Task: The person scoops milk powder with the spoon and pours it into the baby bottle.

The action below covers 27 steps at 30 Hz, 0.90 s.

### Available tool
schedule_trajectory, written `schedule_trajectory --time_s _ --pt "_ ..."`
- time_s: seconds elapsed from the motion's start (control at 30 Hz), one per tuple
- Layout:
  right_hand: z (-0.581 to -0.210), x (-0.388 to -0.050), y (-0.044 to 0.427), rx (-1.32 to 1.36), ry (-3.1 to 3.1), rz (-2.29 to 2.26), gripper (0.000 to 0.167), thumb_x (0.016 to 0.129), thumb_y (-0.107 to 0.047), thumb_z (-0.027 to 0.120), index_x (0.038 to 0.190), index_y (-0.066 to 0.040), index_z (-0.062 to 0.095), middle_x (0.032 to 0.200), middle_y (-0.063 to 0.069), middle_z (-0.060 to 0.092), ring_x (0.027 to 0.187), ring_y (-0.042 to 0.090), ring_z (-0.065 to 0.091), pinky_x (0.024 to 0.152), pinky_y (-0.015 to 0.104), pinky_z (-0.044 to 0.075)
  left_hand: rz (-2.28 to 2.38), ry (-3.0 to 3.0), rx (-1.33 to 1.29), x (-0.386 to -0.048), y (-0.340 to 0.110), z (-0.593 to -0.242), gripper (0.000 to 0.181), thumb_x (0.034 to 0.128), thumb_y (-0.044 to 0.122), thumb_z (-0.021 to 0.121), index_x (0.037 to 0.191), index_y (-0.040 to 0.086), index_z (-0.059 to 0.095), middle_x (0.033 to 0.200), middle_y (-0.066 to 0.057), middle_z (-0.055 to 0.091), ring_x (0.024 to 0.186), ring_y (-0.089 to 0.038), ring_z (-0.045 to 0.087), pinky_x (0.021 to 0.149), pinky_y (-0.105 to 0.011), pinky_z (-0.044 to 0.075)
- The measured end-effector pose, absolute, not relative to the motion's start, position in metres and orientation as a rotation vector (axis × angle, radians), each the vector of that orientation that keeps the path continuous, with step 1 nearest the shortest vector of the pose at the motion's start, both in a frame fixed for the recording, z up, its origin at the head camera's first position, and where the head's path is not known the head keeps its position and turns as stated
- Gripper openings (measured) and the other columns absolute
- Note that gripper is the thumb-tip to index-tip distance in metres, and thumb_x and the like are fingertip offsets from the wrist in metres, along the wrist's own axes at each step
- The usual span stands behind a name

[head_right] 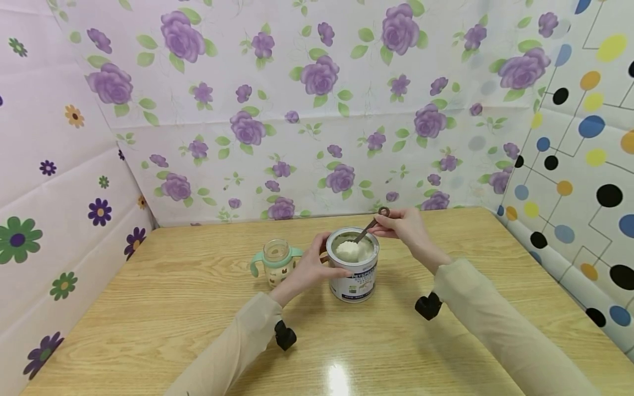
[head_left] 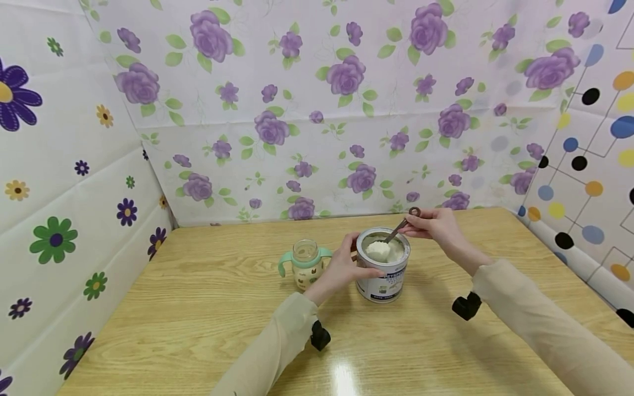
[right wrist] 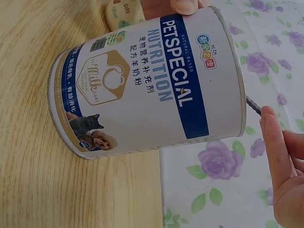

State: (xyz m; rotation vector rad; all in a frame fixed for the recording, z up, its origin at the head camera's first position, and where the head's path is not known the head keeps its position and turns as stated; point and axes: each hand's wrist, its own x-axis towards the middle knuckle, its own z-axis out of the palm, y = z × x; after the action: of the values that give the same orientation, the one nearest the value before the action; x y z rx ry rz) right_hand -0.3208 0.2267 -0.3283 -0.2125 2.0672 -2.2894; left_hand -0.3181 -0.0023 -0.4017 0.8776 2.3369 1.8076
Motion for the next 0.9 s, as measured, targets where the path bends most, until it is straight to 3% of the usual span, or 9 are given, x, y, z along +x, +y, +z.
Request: schedule_trajectory --time_s 0.33,0.57,0.9 --pt "-0.332 -0.319 0.232 -0.298 2.048 -2.349 0.020 0.088 -0.002 0.058 0.102 0.011 0.057 0.079 0.020 0.064 0.075 0.024 0.065 0.073 0.031 0.048 1.814 2.307 0.893 -0.301 -0.006 -0.379 0.076 0.0699 0.007 0.079 0.130 0.000 0.032 0.120 -0.009 0.045 0.113 -0.029 0.042 0.091 -0.041 0.036" --pt "-0.335 -0.320 0.234 -0.319 2.023 -2.380 0.012 0.088 -0.002 0.058 0.096 0.005 0.062 0.079 0.019 0.065 0.074 0.023 0.065 0.072 0.031 0.048 1.812 2.342 0.894 -0.315 -0.002 -0.398 0.078 0.0678 0.013 0.081 0.130 0.010 0.035 0.118 0.002 0.046 0.111 -0.019 0.044 0.090 -0.036 0.037" --pt "-0.334 -0.319 0.233 -0.291 2.040 -2.349 0.022 0.089 -0.002 0.056 0.105 0.013 0.054 0.079 0.019 0.065 0.075 0.023 0.065 0.073 0.031 0.048 1.795 2.358 0.862 -0.319 -0.002 -0.403 0.080 0.0663 0.016 0.082 0.130 0.014 0.034 0.118 0.007 0.046 0.110 -0.012 0.044 0.090 -0.034 0.037"
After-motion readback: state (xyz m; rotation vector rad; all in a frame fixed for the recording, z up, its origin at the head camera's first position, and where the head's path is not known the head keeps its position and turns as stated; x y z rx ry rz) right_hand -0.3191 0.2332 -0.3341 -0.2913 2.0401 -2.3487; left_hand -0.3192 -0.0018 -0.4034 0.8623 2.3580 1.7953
